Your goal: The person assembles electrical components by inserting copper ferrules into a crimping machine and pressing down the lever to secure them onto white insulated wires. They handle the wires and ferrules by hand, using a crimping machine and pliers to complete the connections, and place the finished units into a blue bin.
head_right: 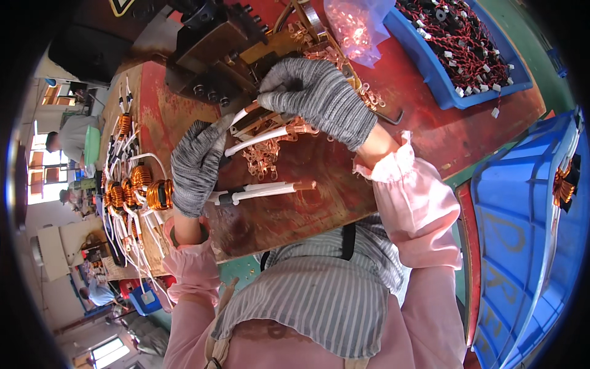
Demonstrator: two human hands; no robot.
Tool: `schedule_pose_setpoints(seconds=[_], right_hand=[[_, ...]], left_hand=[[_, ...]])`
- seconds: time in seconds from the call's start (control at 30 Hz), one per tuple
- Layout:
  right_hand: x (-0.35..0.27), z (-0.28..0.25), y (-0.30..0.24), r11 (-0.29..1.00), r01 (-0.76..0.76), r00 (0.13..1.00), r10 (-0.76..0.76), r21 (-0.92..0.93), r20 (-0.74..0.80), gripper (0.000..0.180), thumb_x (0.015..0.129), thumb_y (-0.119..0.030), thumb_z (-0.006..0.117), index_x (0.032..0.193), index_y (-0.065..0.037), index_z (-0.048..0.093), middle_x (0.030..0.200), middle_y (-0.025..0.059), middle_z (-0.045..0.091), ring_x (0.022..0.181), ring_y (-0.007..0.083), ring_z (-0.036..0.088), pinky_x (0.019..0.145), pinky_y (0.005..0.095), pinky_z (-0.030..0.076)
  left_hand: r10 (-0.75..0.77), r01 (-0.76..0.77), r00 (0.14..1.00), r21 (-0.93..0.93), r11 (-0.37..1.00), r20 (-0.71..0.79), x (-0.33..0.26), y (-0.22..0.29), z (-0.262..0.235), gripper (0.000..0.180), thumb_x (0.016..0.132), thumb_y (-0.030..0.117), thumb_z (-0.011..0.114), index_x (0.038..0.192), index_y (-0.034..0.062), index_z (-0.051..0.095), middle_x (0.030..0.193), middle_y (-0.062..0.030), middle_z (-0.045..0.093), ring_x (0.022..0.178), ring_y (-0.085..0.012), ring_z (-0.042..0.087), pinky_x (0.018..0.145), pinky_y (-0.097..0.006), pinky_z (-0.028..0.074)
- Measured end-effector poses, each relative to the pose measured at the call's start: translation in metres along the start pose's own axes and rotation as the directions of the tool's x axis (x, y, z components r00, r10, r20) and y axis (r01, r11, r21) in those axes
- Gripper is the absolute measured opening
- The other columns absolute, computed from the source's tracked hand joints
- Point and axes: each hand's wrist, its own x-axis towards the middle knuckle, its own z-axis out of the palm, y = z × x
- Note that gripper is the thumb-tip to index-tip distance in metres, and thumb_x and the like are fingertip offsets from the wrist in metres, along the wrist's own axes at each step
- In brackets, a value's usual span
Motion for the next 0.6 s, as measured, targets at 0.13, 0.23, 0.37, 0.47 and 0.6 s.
schedule_pose_setpoints(seconds=[0.13,0.23,0.37,0.47,0.6], right_hand=[[0.007,-0.004,0.004,0.995,-0.021,1.0,0.022,0.094,-0.007,0.012,0.081,-0.006,0.066,0.092,-0.001,0.061,0.078,0.0037,0.062,0.069,0.011,0.061,0.061,0.024,0.052],[0.011,-0.007,0.008,0.991,-0.009,1.0,0.01,0.132,-0.008,0.01,0.081,-0.004,0.065,0.09,-0.001,0.06,0.078,0.0048,0.061,0.07,0.0118,0.061,0.062,0.0246,0.053],[0.018,-0.01,0.013,0.989,0.005,0.999,-0.01,0.147,0.033,0.014,0.083,-0.009,0.065,0.093,-0.001,0.058,0.082,0.0033,0.06,0.075,0.0114,0.06,0.067,0.0248,0.052],[0.022,-0.012,0.016,0.983,-0.005,0.999,-0.002,0.183,0.037,0.015,0.082,-0.008,0.065,0.094,-0.001,0.058,0.083,0.0041,0.061,0.077,0.0125,0.061,0.068,0.0257,0.054],[0.027,-0.014,0.021,0.984,-0.01,1.0,0.005,0.178,0.026,0.015,0.082,-0.006,0.064,0.095,-0.001,0.059,0.085,0.0056,0.062,0.077,0.0139,0.063,0.067,0.0264,0.055]], left_hand=[[0.062,-0.06,0.998,0.128,0.99,-0.011,0.005,-0.006,0.001,0.026,0.086,0.01,0.054,0.11,0.0138,0.063,0.087,-0.0104,0.057,0.073,-0.0261,0.059,0.063,-0.034,0.049],[0.092,-0.085,0.995,0.158,0.984,-0.036,0.008,-0.012,0.004,0.025,0.085,0.01,0.055,0.109,0.0126,0.064,0.088,-0.0107,0.057,0.073,-0.0265,0.059,0.064,-0.034,0.049],[0.073,-0.063,0.994,0.128,0.99,-0.08,0.01,-0.011,0.005,0.024,0.085,0.01,0.056,0.107,0.0098,0.064,0.089,-0.0114,0.058,0.076,-0.0267,0.06,0.066,-0.033,0.049],[0.103,-0.091,0.99,0.132,0.987,-0.093,0.013,-0.013,0.005,0.023,0.084,0.01,0.057,0.106,0.0074,0.064,0.09,-0.012,0.059,0.078,-0.0266,0.061,0.067,-0.033,0.049],[0.082,-0.069,0.993,0.144,0.987,-0.087,0.016,-0.017,0.008,0.022,0.084,0.008,0.057,0.104,0.0045,0.064,0.096,-0.0142,0.062,0.085,-0.0285,0.061,0.074,-0.034,0.049]])
